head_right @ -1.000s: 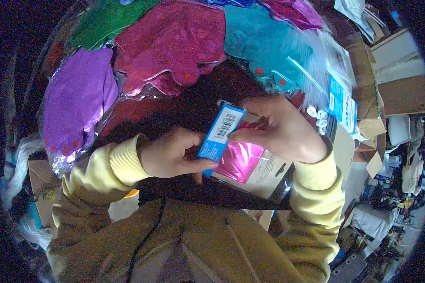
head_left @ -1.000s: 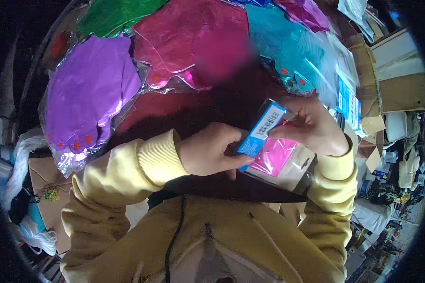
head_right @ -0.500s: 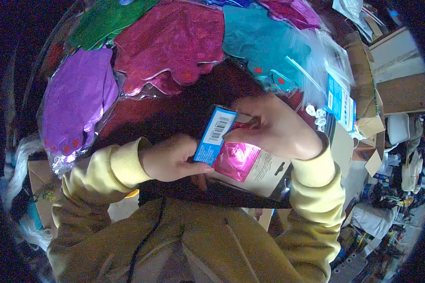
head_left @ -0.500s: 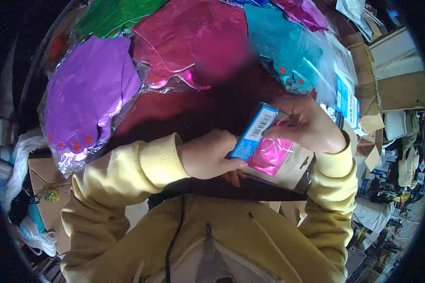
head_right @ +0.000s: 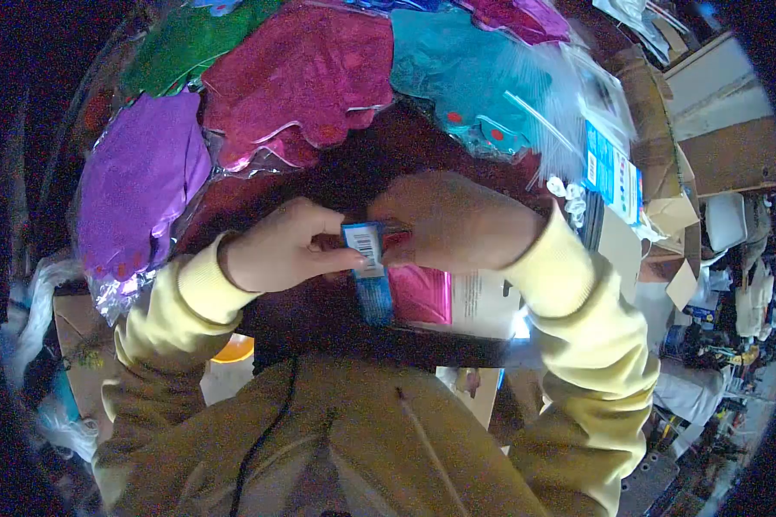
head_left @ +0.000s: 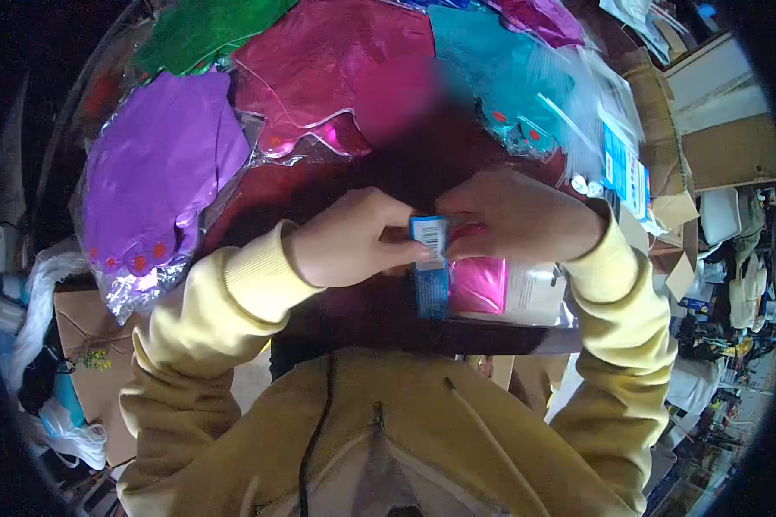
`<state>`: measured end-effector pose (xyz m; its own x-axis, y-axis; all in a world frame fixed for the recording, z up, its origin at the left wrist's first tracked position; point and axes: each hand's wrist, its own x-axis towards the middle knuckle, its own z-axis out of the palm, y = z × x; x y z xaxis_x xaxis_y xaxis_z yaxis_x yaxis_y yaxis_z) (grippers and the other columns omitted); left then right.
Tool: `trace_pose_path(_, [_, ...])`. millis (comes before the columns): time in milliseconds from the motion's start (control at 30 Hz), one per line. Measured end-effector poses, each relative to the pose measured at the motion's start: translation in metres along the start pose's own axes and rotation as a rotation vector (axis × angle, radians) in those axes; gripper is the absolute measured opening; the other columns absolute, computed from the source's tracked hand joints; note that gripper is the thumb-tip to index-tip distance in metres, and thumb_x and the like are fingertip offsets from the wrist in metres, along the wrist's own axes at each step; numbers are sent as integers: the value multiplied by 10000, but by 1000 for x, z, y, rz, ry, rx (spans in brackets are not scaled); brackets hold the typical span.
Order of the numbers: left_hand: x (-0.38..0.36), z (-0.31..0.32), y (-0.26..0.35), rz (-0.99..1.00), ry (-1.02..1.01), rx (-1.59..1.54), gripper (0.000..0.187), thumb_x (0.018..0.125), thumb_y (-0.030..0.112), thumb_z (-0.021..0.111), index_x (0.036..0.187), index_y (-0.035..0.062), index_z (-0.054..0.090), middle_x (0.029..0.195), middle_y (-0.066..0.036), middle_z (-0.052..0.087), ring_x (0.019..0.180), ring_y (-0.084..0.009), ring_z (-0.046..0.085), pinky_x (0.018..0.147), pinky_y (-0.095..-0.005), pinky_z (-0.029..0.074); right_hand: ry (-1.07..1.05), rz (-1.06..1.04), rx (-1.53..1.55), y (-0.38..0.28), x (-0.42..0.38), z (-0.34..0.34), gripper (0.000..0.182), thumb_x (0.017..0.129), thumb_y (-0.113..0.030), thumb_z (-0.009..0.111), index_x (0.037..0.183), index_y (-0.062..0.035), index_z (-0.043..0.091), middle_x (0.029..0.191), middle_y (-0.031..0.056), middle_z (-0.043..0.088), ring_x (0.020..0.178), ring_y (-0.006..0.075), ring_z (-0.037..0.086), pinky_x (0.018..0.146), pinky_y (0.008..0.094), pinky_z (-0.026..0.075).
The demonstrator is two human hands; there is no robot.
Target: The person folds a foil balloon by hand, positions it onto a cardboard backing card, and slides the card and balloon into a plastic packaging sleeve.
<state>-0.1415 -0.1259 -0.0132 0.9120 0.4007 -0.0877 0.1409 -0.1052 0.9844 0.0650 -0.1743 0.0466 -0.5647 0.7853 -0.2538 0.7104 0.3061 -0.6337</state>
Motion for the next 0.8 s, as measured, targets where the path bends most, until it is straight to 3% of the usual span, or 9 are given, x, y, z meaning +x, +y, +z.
trace_pose_path(67, [-2,1,3,-273,-59,12,198,846,99,653,1000,-16,604,835,-77,662,774,-116,641,598,-229,538,-79,3,-107,-1,6,-2,280,721,-218,704,818,17,586,752,193,590,749,379,574,669,429,433])
trace_pose_path(200, [-8,7,-4,-123,123,-166,180,834,148,674,822,-16,600,700,-66,631,620,-95,618,521,-238,516,-160,-9,-68,0,13,-2,297,710,-225,699,853,16,599,780,208,596,797,401,570,717,447,436])
trace_pose_path(500, [-12,9,-5,-101,72,-51,171,836,136,674,799,-3,581,684,-58,617,594,-96,607,518,-222,512,-130,-11,-151,-16,9,4,296,705,-213,693,881,10,612,808,209,608,818,393,580,736,444,453])
trace_pose_path(633, [-14,12,3,-132,124,-91,165,836,132,676,803,3,579,696,-63,623,594,-100,608,517,-226,513,-182,73,-165,-23,6,1,311,725,-217,698,920,6,604,815,185,627,795,337,612,708,416,468])
trace_pose_path(700, [-24,13,-3,-107,262,-212,167,837,130,677,797,3,576,699,-62,625,587,-101,607,511,-229,513,15,31,-21,-16,-5,-15,290,753,-192,688,952,-7,586,802,140,641,755,234,635,637,366,483])
trace_pose_path(733, [-28,15,-5,-94,332,-272,169,837,130,677,794,2,575,701,-62,626,583,-102,606,508,-230,514,16,30,-20,-8,-12,-25,290,753,-192,688,952,-7,586,802,140,641,755,234,635,637,366,483])
trace_pose_path(800, [-39,27,-4,-128,384,-352,171,842,137,674,804,1,578,691,-66,624,573,-105,605,509,-233,515,215,188,-76,11,-22,-47,252,772,-153,667,960,-18,567,770,90,641,705,149,620,575,317,480])
